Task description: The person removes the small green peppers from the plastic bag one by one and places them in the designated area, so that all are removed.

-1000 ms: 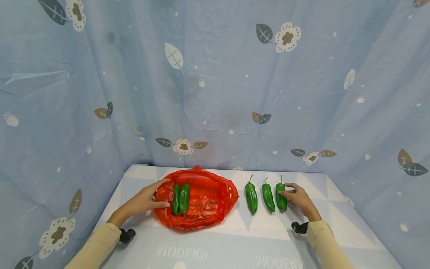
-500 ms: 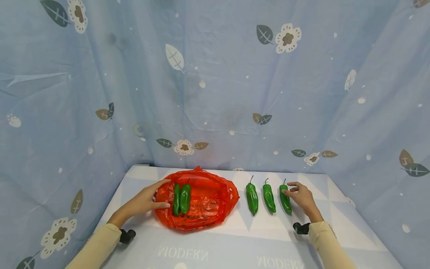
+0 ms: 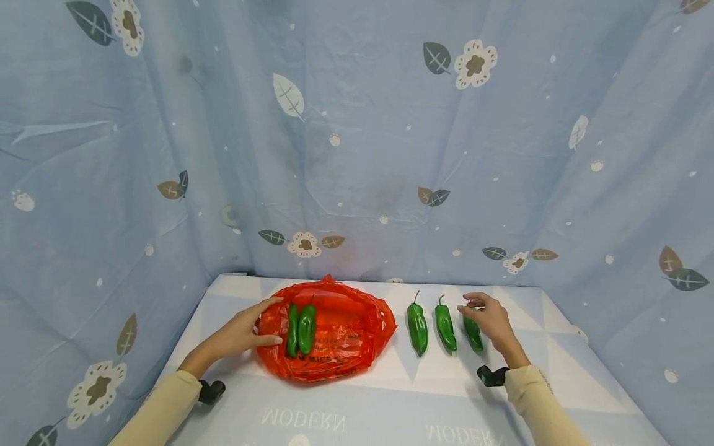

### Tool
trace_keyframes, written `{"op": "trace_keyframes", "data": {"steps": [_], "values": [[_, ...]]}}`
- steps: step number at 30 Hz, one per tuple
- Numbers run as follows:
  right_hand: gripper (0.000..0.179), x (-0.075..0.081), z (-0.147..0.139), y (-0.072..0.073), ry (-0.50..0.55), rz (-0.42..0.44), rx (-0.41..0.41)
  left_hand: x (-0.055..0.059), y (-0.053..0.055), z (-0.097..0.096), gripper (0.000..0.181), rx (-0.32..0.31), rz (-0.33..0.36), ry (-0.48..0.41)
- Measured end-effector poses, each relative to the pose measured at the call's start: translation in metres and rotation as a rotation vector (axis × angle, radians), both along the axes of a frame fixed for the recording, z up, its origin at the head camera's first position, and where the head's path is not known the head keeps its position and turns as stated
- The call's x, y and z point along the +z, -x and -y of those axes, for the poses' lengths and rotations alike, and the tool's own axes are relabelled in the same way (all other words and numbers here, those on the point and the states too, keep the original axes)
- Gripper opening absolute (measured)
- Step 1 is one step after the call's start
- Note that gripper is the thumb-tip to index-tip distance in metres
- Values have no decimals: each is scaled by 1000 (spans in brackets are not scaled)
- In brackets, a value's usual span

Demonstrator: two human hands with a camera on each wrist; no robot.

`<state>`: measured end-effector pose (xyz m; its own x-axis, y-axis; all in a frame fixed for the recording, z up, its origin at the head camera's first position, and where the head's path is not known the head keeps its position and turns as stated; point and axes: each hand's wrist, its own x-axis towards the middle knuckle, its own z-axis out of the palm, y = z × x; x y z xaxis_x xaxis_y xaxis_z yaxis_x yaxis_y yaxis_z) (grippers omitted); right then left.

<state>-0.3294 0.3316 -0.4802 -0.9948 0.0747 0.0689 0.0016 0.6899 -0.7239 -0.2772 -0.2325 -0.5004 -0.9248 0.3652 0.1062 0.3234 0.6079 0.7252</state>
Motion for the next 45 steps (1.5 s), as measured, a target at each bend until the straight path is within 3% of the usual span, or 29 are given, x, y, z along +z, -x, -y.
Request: {"op": "trace_keyframes", "data": {"steps": [13,31,45], "values": [[47,10,40,-1,25,7,43,2,1,0,86,5,-3,3],[40,19,91,-6,100,-35,182,1,4,1,87,7,5,-4],[37,20,124,-11,106,-33,210,3,2,1,86,3,1,7]]}}
